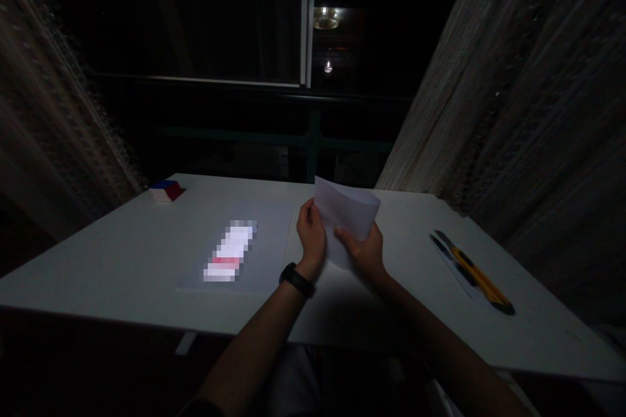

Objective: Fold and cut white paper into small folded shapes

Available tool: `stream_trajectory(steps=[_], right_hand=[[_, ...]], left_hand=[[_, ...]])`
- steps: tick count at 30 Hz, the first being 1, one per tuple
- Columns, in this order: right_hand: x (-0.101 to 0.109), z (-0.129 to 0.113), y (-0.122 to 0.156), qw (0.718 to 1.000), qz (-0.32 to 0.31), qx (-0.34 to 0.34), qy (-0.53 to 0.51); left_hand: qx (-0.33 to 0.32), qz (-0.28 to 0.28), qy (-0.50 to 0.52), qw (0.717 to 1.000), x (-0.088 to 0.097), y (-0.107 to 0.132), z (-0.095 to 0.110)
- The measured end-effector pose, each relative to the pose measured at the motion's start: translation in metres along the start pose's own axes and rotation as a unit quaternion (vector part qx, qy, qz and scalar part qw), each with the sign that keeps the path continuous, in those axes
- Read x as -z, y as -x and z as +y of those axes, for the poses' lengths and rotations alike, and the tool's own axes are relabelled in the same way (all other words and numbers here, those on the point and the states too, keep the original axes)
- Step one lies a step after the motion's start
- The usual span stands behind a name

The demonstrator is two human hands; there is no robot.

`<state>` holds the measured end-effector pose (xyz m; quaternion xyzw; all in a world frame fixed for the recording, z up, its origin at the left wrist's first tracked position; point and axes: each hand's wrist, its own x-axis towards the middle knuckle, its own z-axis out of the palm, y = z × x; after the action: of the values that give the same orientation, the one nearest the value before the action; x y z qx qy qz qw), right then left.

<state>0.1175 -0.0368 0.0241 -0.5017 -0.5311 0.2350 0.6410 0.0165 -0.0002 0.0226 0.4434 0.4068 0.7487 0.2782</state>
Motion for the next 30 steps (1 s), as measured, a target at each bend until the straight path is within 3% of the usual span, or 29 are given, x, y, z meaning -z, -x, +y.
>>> stream_trajectory(steps=[8, 16, 20, 26, 28, 30], right_hand=[[0.012, -0.001, -0.015, 0.997, -0.007, -0.018, -0.070], [0.025, 0.011, -0.032, 0.970, -0.069, -0.128, -0.194], [0.027, 0.010, -0.032, 0.963, -0.082, -0.148, -0.212], [0.041, 0.001, -0.047, 0.983, -0.014, -0.103, -0.154], [0.048, -0.005, -0.059, 0.995, 0.007, -0.033, -0.096], [0.053, -0.013, -0.074, 0.999, -0.011, 0.047, -0.014]], left_hand=[[0.011, -0.060, 0.013, 0.998, 0.004, -0.005, -0.002], [0.063, -0.105, 0.013, 0.992, 0.007, -0.014, -0.006], [0.082, -0.103, -0.003, 0.991, 0.007, -0.017, -0.009], [0.086, -0.098, 0.007, 0.991, 0.007, -0.019, -0.013], [0.084, -0.103, 0.007, 0.991, 0.007, -0.019, -0.013], [0.082, -0.112, 0.009, 0.990, 0.006, -0.018, -0.010]])
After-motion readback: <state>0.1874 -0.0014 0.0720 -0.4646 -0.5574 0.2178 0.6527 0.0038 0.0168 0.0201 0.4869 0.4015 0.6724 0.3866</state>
